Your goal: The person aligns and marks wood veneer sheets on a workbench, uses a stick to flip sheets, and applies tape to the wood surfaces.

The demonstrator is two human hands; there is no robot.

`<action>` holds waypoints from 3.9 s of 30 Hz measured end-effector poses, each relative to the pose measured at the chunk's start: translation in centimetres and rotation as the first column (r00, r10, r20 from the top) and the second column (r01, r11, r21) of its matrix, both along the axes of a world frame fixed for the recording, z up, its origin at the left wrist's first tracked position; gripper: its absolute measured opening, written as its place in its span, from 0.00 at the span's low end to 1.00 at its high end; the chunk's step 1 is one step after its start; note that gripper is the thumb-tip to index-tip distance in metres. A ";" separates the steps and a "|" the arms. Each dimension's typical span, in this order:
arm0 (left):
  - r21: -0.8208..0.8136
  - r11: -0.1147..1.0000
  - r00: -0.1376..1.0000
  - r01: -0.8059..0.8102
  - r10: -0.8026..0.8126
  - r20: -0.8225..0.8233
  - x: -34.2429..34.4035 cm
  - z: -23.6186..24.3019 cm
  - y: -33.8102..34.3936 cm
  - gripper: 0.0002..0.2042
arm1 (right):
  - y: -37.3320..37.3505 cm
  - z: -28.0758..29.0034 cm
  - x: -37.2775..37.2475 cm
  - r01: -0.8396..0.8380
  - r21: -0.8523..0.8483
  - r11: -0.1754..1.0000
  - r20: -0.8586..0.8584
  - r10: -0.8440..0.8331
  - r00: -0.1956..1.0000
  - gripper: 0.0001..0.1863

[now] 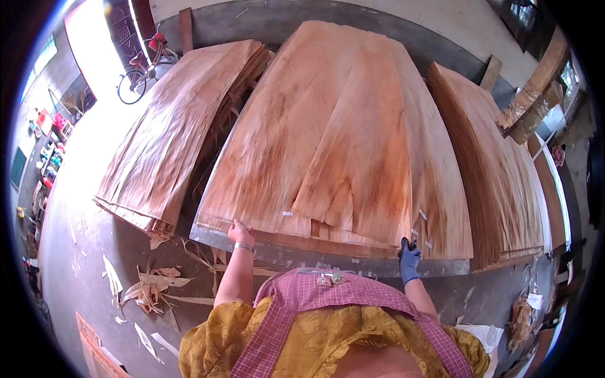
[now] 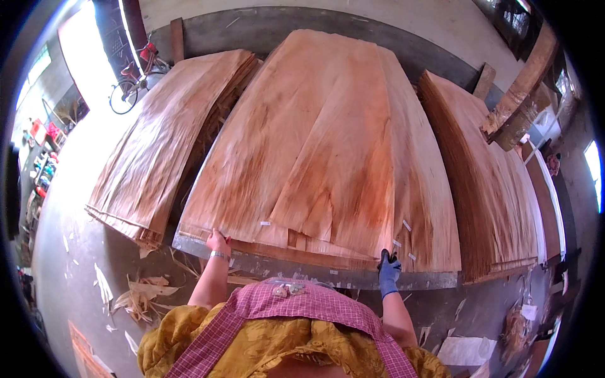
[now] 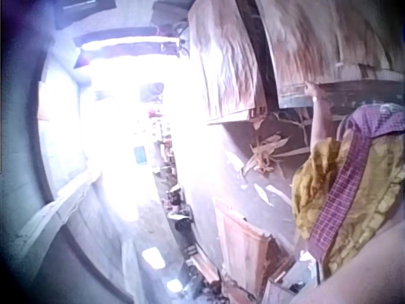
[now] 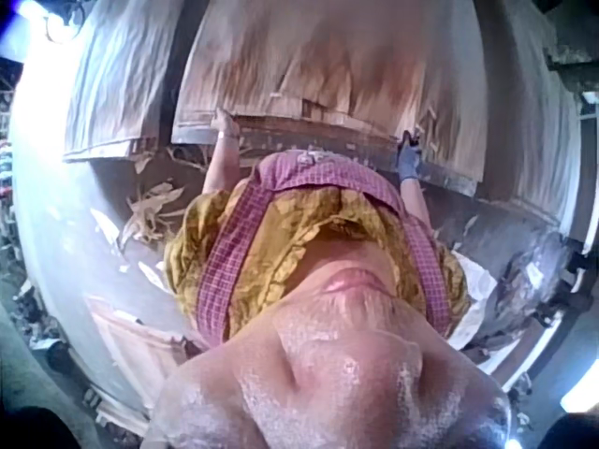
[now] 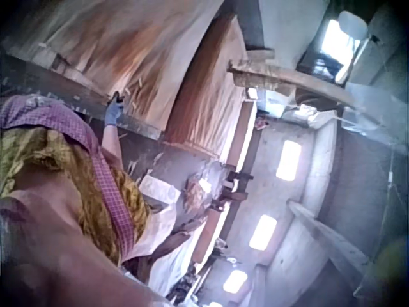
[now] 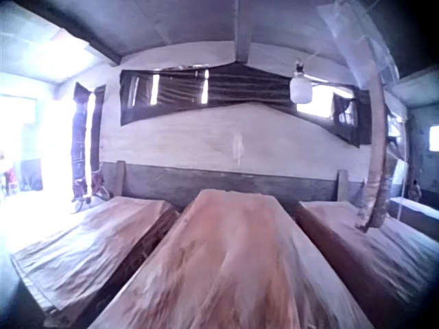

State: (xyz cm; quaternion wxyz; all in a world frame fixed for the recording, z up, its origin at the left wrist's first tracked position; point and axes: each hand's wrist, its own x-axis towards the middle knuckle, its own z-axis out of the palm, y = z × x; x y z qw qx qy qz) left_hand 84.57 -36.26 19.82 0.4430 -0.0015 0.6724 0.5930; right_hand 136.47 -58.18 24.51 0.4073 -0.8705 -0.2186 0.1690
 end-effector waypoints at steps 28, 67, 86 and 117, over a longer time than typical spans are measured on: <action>-0.229 0.973 0.928 0.031 -0.113 -0.355 -1.2 -1.0 -0.9 0.16 | -0.4 -2.7 0.9 0.044 -0.136 0.990 0.022 -0.042 0.999 0.24; -0.384 0.787 0.728 0.482 -0.604 -0.324 -7.2 1.3 -2.5 0.16 | -0.9 -2.3 -5.2 -0.055 -0.428 0.902 0.401 0.244 0.883 0.29; -0.401 0.809 0.719 0.430 -0.576 -0.389 -6.0 1.0 -2.5 0.17 | -0.6 -1.6 -6.2 -0.001 -0.475 0.880 0.365 0.198 0.910 0.24; -0.758 0.045 -0.735 0.650 -0.216 -0.643 14.6 8.2 -10.4 0.20 | -2.9 -3.3 -5.9 -0.058 0.187 0.981 0.025 0.054 0.998 0.16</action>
